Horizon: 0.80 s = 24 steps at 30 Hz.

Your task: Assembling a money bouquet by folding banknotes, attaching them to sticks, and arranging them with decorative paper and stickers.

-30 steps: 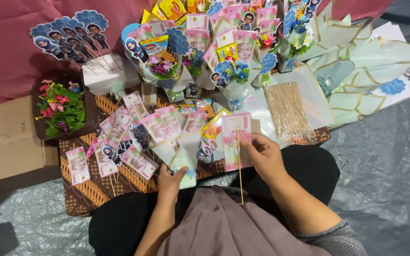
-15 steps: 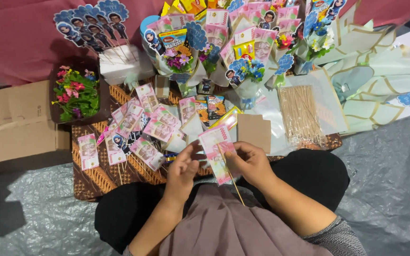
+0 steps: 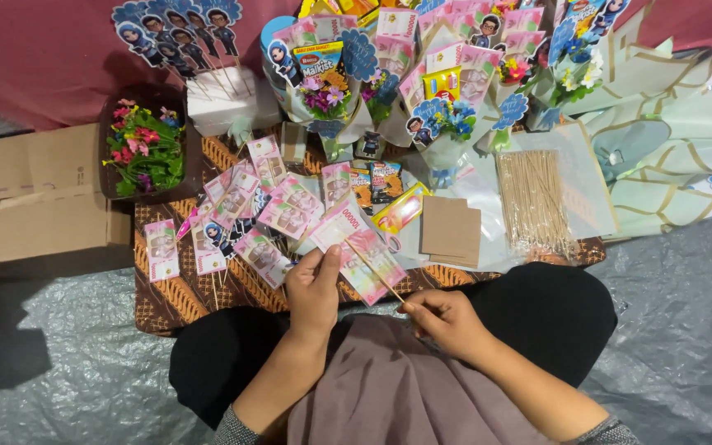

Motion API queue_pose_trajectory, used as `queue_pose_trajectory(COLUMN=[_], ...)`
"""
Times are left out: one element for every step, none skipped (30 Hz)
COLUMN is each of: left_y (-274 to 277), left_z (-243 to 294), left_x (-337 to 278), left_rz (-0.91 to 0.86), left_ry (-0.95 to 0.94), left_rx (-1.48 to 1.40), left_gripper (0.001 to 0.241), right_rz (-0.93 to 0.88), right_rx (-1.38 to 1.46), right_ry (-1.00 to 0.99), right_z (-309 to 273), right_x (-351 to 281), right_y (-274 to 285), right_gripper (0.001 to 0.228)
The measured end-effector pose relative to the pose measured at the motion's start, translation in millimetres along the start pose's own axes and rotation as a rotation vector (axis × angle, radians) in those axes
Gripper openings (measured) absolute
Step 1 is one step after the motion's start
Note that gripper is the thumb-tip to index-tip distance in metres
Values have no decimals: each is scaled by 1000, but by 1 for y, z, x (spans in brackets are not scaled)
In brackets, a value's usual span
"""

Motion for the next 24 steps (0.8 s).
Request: queue_pose_trajectory(left_y=[0, 0, -1, -3, -4, -2, -1, 1, -1, -1, -1, -1, -1, -1, 0, 0, 1, 3, 7, 10, 10, 11, 12, 13], left_z=[0, 0, 4, 9, 14, 7, 2, -4, -3, -2, -2, -5, -7, -10, -11, -12, -13, -19, -25, -31, -35, -38, -41, -43], left_x=[0, 1, 0, -1, -2, -1, 1, 1, -1, -3, -4, -5, -5, -6, -6, -6, -5, -5, -4, -3, -2, -2, -3, -2], left_rz=[12, 24, 26, 26, 27, 30, 24, 17, 18, 32, 46, 48, 55, 60, 61, 61, 62, 63, 75, 85, 83, 96, 109, 112], left_ry=[-12, -26, -26, -32, -39, -40, -54, -66, -64, -52, -40, -38, -37, -38, -37, -38, -38, -38, -34, -32, -32, -36, -40, -39], left_rx=[-12, -26, -25, -44, -62, -63, -46, -27, -27, -46, -66, -64, -74, -84, -83, -80, -78, -78, -94, -112, -112, -117, -121, -121], left_gripper=[19, 23, 23, 26, 29, 29, 29, 29, 29, 25, 23, 23, 21, 19, 19, 16, 15, 15, 14, 14, 14, 13, 11, 11], right_rz=[14, 28, 26, 34, 42, 39, 43, 48, 47, 52, 58, 56, 52, 49, 49, 43, 38, 37, 34, 33, 34, 33, 31, 29], right_rx=[-5, -11, -11, -24, -37, -38, -34, -30, -30, -15, -1, 0, 15, 29, 30, 48, 66, 66, 78, 90, 90, 89, 88, 87], right_ry=[48, 97, 96, 109, 121, 122, 132, 139, 137, 133, 130, 128, 136, 145, 144, 140, 136, 136, 137, 139, 140, 148, 155, 154], right_z=[-6, -13, -14, -16, -19, -18, -19, -19, -16, -14, -11, -11, -11, -11, -11, -11, -11, -11, -12, -13, -14, -16, -18, -16], right_x=[0, 0, -1, -1, -1, -1, -1, -2, -2, -2, -1, -1, -1, -1, -1, -2, -2, -2, -2, -2, -2, -1, -1, -1], right_y=[1, 3, 3, 4, 4, 4, 5, 5, 4, 3, 2, 2, 1, 1, -1, -2, -4, -5, -5, -5, -5, -5, -5, -5], right_gripper=[17, 17, 17, 16, 16, 16, 15, 15, 15, 16, 17, 17, 18, 19, 19, 19, 20, 20, 20, 20, 20, 20, 21, 21])
Point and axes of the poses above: each hand's wrist, its own x-axis towards the middle knuckle, its own y-axis out of the back of the hand, z = x × y, the point moved 7 cm from there along x, towards the middle knuckle, and after that the axes turned 3 degrees about z, right-handed, at the moved point
